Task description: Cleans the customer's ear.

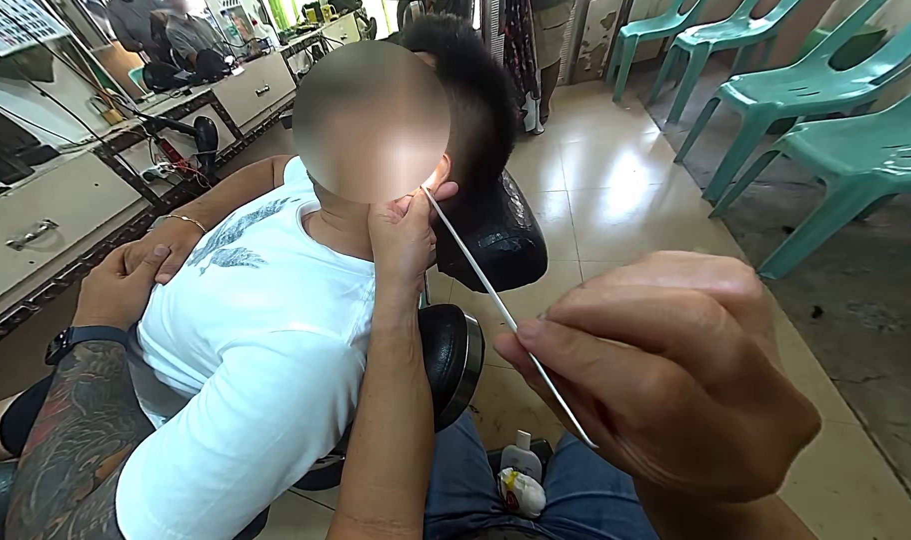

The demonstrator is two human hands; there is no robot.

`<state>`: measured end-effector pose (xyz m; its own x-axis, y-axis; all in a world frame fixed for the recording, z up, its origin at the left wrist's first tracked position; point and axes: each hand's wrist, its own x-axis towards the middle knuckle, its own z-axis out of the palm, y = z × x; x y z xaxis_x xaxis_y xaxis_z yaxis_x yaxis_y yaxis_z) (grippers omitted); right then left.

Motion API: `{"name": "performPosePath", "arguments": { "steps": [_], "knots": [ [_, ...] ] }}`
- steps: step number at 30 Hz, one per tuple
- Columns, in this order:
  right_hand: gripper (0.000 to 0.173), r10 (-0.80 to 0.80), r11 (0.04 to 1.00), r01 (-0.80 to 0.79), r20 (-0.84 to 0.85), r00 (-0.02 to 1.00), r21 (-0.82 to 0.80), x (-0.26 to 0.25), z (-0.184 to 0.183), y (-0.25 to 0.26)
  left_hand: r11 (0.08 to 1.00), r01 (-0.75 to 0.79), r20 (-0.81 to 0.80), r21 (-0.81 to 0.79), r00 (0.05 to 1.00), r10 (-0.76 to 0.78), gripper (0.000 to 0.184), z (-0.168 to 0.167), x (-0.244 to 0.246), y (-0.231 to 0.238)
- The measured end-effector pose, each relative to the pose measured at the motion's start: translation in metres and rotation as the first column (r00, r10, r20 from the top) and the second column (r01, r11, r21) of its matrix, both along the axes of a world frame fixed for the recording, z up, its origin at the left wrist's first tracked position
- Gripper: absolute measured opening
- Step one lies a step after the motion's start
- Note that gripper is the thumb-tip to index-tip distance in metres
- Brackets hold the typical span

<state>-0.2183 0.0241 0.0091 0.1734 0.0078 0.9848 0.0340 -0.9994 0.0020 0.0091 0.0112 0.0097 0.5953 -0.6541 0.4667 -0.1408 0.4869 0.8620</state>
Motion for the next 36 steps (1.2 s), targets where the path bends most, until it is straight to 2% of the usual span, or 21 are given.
{"name": "performPosePath", "arguments": {
  "steps": [5,7,10,16,25,29,32,36],
  "knots": [
    [0.013,-0.015,1.0,0.014,-0.029,0.999,-0.015,0.003,-0.003,-0.004,1.0,0.0,0.019,-0.014,1.0,0.0,0.055,0.0,-0.005,0.004],
    [0.014,-0.024,1.0,0.024,-0.034,0.999,-0.007,0.003,-0.003,-0.004,0.996,-0.025,0.01,0.086,1.0,0.025,0.052,0.008,-0.028,0.021],
    [0.015,-0.023,1.0,0.023,-0.032,0.999,0.008,0.001,-0.003,-0.003,1.0,-0.006,-0.006,-0.022,1.0,0.006,0.054,0.002,-0.008,0.004],
    [0.015,-0.034,0.999,0.034,-0.031,0.999,0.016,0.001,-0.003,-0.006,1.0,-0.031,0.057,0.0,0.998,0.031,0.053,0.001,0.001,-0.002],
    [0.014,-0.031,0.999,0.032,-0.026,0.999,0.019,-0.002,-0.002,-0.006,0.999,-0.019,0.041,-0.028,0.999,0.02,0.054,-0.001,0.0,-0.003],
    [0.016,-0.029,0.999,0.03,-0.027,0.999,0.017,-0.001,-0.004,-0.009,0.999,-0.007,0.034,-0.046,0.999,0.008,0.05,-0.003,0.0,-0.002],
    [0.014,-0.033,0.999,0.033,-0.03,0.999,0.017,-0.006,-0.003,-0.006,0.999,-0.022,0.087,0.032,0.996,0.02,0.041,-0.007,-0.011,0.013],
    [0.014,-0.027,0.999,0.027,-0.018,0.999,0.02,-0.004,-0.006,-0.009,0.998,-0.032,0.09,0.048,0.996,0.028,0.037,-0.007,-0.015,0.018]
  ]
}}
